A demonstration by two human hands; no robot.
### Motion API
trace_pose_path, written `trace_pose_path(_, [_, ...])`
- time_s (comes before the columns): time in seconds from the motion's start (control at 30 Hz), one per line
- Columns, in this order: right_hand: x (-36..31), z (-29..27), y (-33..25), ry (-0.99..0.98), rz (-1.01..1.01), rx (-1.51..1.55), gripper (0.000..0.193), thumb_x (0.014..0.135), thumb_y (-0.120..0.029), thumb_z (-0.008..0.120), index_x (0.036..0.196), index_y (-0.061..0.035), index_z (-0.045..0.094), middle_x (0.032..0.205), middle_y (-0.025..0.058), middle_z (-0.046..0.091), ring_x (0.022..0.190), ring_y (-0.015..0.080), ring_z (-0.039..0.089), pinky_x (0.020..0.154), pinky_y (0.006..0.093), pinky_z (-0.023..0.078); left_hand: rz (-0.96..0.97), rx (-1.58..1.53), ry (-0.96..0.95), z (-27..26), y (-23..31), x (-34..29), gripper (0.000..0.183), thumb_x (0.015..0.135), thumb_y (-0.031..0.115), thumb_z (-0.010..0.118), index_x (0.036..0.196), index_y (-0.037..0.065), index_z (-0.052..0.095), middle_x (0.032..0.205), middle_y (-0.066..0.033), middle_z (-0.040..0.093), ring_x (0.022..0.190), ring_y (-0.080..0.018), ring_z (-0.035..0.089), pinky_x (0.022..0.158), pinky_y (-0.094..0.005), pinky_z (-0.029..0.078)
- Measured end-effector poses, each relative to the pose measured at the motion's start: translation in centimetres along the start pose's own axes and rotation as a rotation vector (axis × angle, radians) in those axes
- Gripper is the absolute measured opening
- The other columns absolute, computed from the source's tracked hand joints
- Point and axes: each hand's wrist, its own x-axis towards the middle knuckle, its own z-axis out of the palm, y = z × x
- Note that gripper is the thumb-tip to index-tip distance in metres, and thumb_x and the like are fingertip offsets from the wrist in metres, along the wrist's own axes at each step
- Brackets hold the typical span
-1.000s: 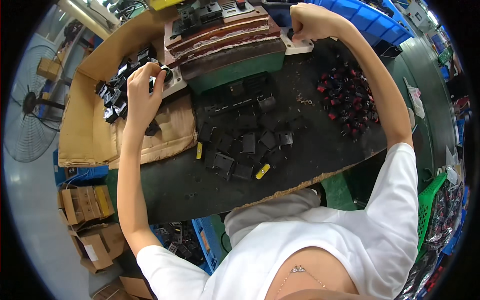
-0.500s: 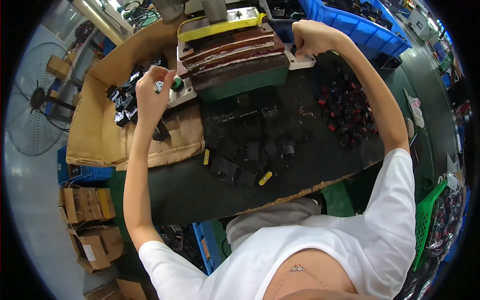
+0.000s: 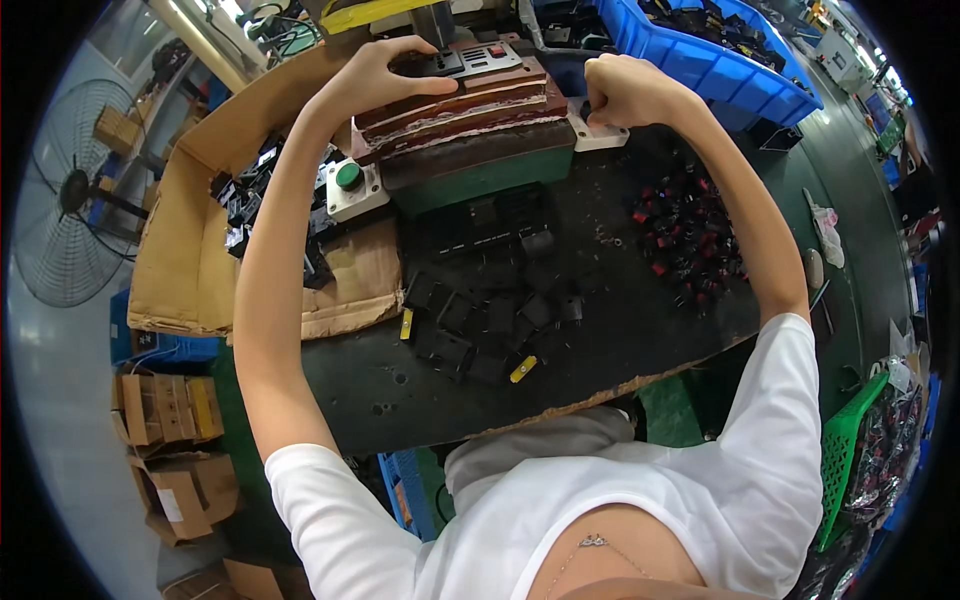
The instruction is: Assembling electronic power strips or panels by inserting components and using a manual press machine.
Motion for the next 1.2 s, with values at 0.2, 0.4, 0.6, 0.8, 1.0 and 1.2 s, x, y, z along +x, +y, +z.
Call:
trace_pose_path(0.2, [-1.5,0.7,0.9,0.384,-0.134,0.14,0.012,0.075,-0.008,0.064,0.083,0.0007,0.066,0.068,0.013,0.063,0.064,0.0243,0.063,0.06,0.0302,0.05,0.04,-0.224,0.333,0.0,0.5,-1.7,0.059,0.068,0.045,0.076,0.109,0.006,0.062,0.105,-0.0102,0.062,0.099,-0.0199,0.057,0.084,-0.0313,0.045])
trace_pose_path(0.4, [-3.6,-0.8,-3.7,0.352,-0.245,0.702,0.033,0.093,-0.024,0.051,0.118,-0.0039,0.054,0.094,0.0048,0.065,0.089,0.0093,0.059,0.074,0.0244,0.048,0.239,0.355,0.552,2.1,9.0,-9.9,0.061,0.062,0.03,0.078,0.113,0.003,0.055,0.105,-0.0098,0.057,0.093,-0.0258,0.056,0.083,-0.0347,0.042])
trace_pose_path(0.6, [-5.6,0.5,-10.4,0.47,-0.239,0.649,0.018,0.082,-0.011,0.063,0.096,-0.0011,0.057,0.063,0.0083,0.05,0.056,0.0169,0.051,0.056,0.0262,0.044,0.3,0.563,0.574,3.2,10.9,-14.4,0.057,0.064,0.025,0.075,0.114,0.004,0.055,0.106,-0.0052,0.056,0.09,-0.02,0.055,0.081,-0.0337,0.04])
trace_pose_path(0.8, [-6.3,2.0,-11.7,0.769,-0.328,0.543,0.016,0.074,-0.002,0.067,0.087,0.0005,0.058,0.072,0.0096,0.056,0.061,0.0257,0.052,0.056,0.0318,0.043,0.216,0.156,0.736,3.0,10.7,-15.1,0.045,0.064,0.005,0.077,0.104,0.002,0.056,0.105,-0.0093,0.056,0.089,-0.0248,0.056,0.081,-0.0351,0.045])
trace_pose_path(1.0, [-6.6,2.4,-11.3,0.752,-0.366,0.434,0.017,0.072,0.001,0.067,0.086,-0.0004,0.058,0.071,0.0102,0.054,0.064,0.0255,0.052,0.058,0.032,0.042,-0.032,-0.177,0.677,3.6,9.7,-15.8,0.024,0.068,-0.005,0.072,0.085,0.0,0.057,0.076,-0.0084,0.056,0.066,-0.0184,0.057,0.063,-0.0241,0.046])
trace_pose_path(1.2, [-6.6,2.5,-10.9,0.761,-0.354,0.417,0.019,0.07,0.005,0.067,0.087,-0.0006,0.059,0.072,0.0094,0.054,0.066,0.0241,0.052,0.058,0.0302,0.042,0.141,-0.172,0.68,3.9,9.6,-15.8,0.022,0.066,-0.009,0.071,0.075,-0.002,0.052,0.068,-0.0088,0.052,0.058,-0.0171,0.05,0.057,-0.0235,0.044])
